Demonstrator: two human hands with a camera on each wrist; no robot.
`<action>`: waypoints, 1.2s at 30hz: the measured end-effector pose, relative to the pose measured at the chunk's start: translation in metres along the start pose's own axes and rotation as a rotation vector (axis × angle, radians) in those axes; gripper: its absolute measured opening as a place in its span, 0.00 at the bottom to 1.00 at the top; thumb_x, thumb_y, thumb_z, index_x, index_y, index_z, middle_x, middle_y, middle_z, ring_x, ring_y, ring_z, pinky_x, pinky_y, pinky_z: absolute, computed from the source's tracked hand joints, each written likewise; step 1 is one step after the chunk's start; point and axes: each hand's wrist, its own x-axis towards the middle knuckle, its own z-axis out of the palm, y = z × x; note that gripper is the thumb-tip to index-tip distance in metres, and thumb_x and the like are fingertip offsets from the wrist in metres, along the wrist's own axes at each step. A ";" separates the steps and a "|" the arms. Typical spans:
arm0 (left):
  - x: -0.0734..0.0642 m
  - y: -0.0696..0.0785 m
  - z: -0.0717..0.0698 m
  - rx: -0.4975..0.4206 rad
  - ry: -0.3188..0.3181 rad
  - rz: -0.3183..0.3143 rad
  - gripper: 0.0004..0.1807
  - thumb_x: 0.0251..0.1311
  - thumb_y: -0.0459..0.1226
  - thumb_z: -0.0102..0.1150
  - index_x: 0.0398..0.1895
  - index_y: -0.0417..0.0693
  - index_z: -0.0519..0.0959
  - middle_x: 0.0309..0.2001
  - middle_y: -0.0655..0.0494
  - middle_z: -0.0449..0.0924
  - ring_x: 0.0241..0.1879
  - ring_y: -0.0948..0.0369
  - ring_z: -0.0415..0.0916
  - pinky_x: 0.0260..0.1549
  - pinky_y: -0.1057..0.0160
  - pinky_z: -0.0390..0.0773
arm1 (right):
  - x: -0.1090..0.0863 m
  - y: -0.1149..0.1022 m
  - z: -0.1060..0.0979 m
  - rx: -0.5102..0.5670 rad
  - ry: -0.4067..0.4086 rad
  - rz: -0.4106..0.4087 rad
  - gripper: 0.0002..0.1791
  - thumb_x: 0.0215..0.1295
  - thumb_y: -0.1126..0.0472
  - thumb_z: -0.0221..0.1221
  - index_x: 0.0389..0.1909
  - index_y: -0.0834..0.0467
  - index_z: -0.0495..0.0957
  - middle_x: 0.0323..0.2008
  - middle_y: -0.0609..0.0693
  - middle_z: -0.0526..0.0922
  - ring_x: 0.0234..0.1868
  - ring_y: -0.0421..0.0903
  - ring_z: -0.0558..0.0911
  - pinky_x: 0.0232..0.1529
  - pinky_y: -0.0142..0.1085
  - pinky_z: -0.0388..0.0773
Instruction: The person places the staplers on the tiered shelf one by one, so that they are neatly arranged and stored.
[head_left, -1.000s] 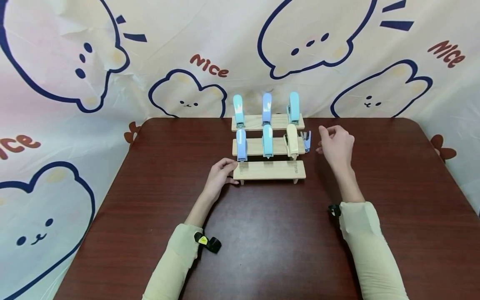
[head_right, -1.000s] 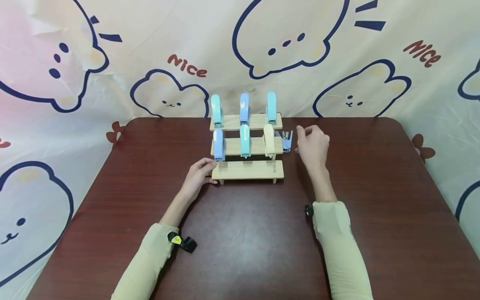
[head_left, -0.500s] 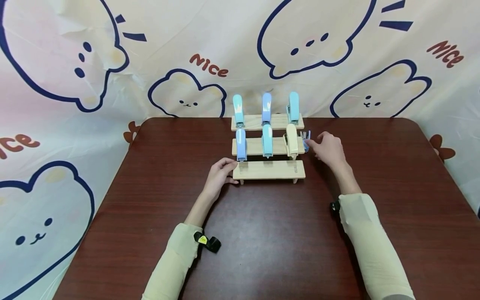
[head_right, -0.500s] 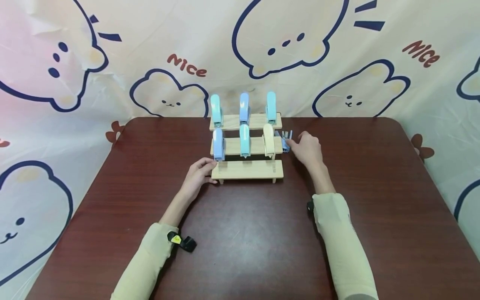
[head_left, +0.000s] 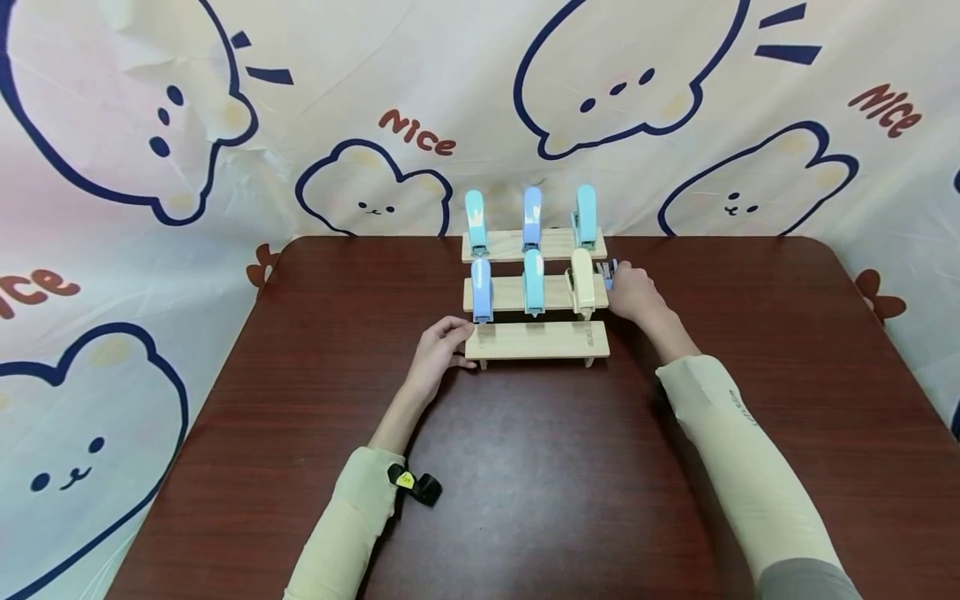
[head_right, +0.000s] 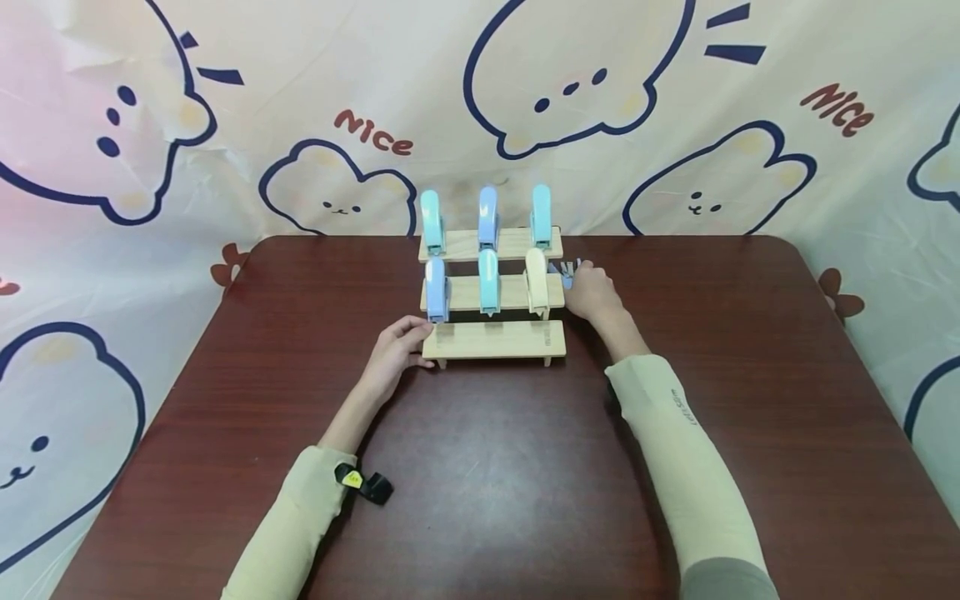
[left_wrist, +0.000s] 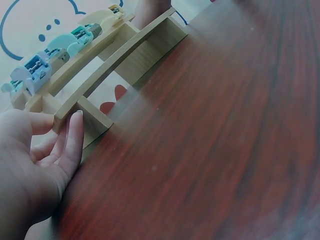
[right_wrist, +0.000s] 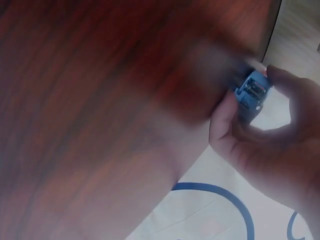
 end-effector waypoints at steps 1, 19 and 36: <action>0.000 0.000 0.000 -0.001 0.000 -0.001 0.09 0.74 0.34 0.57 0.46 0.34 0.79 0.41 0.51 0.77 0.32 0.61 0.75 0.26 0.63 0.87 | 0.000 0.001 -0.001 -0.004 -0.006 0.000 0.38 0.79 0.50 0.47 0.68 0.82 0.56 0.46 0.77 0.75 0.45 0.68 0.80 0.41 0.56 0.81; -0.001 -0.001 -0.002 0.002 0.003 0.001 0.10 0.75 0.34 0.57 0.47 0.33 0.79 0.43 0.50 0.77 0.33 0.62 0.74 0.26 0.63 0.88 | -0.012 0.024 -0.026 -0.176 -0.076 -0.070 0.39 0.70 0.56 0.66 0.67 0.78 0.59 0.57 0.77 0.67 0.52 0.68 0.72 0.53 0.62 0.77; 0.001 0.000 0.000 0.005 -0.005 0.005 0.09 0.75 0.35 0.57 0.47 0.35 0.79 0.44 0.50 0.77 0.33 0.61 0.75 0.26 0.63 0.88 | -0.022 0.054 -0.035 0.041 -0.038 -0.114 0.27 0.84 0.50 0.47 0.32 0.68 0.75 0.24 0.57 0.71 0.30 0.53 0.72 0.30 0.42 0.69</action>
